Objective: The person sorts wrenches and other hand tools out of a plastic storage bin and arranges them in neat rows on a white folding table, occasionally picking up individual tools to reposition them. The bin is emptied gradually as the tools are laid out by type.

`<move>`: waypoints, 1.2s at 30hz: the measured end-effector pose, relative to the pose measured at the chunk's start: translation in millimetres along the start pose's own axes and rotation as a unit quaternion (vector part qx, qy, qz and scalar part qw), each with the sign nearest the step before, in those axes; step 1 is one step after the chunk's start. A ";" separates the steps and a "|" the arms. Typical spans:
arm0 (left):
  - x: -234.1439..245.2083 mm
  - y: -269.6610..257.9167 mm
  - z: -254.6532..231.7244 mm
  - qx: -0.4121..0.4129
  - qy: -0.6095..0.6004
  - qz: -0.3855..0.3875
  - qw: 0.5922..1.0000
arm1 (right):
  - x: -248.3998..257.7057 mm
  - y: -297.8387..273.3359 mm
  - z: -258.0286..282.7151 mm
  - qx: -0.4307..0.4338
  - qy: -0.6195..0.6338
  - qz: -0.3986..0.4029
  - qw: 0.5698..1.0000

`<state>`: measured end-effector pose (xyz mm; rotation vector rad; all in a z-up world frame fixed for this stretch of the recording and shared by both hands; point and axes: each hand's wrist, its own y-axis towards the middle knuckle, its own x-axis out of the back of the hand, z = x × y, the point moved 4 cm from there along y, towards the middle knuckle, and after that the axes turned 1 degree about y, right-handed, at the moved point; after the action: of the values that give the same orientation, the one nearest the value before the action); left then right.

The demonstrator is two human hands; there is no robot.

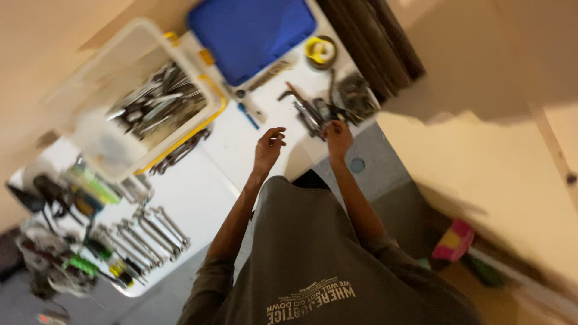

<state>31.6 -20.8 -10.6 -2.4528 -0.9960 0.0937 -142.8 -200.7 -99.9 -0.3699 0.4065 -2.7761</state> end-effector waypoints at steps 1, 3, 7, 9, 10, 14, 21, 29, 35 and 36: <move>6.8 -3.5 -5.3 -0.018 0.001 -0.019 1.000 | -2.6 0.2 8.6 0.023 -0.022 0.020 0.999; 24.2 -12.4 -16.9 -0.051 0.003 -0.057 0.997 | -12.0 0.6 29.1 0.062 -0.007 0.035 0.997; 81.6 -36.2 -42.1 -0.137 -0.024 -0.142 0.980 | -59.8 -0.5 91.1 0.124 0.002 0.087 0.988; 116.4 -47.5 -53.0 -0.182 -0.062 -0.177 0.965 | -89.8 -13.1 135.3 0.215 -0.021 0.139 0.966; 135.3 -54.5 -55.7 -0.187 -0.040 -0.213 0.958 | -104.5 -21.8 157.3 0.260 -0.031 0.163 0.951; 214.9 -81.9 -58.5 -0.184 -0.009 -0.318 0.930 | -186.9 -59.6 216.6 0.301 -0.029 0.299 0.905; 306.2 -106.5 -35.4 -0.129 -0.041 -0.403 0.905 | -370.0 -70.6 197.4 0.330 -0.252 0.448 0.792; 314.4 -88.5 8.2 -0.134 -0.213 -0.330 0.910 | -502.0 -8.2 136.9 0.446 -0.534 0.412 0.589; 313.9 -90.6 5.9 -0.127 -0.216 -0.313 0.916 | -512.2 -11.5 137.8 0.394 -0.640 0.388 0.533; 316.1 -92.6 3.1 -0.132 -0.207 -0.314 0.917 | -513.1 -15.0 141.0 0.408 -0.634 0.377 0.538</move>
<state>203.1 249.7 66.3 -2.2502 -2.0564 0.2823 365.9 -47.1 -70.4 -1.3185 -0.8585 -1.0205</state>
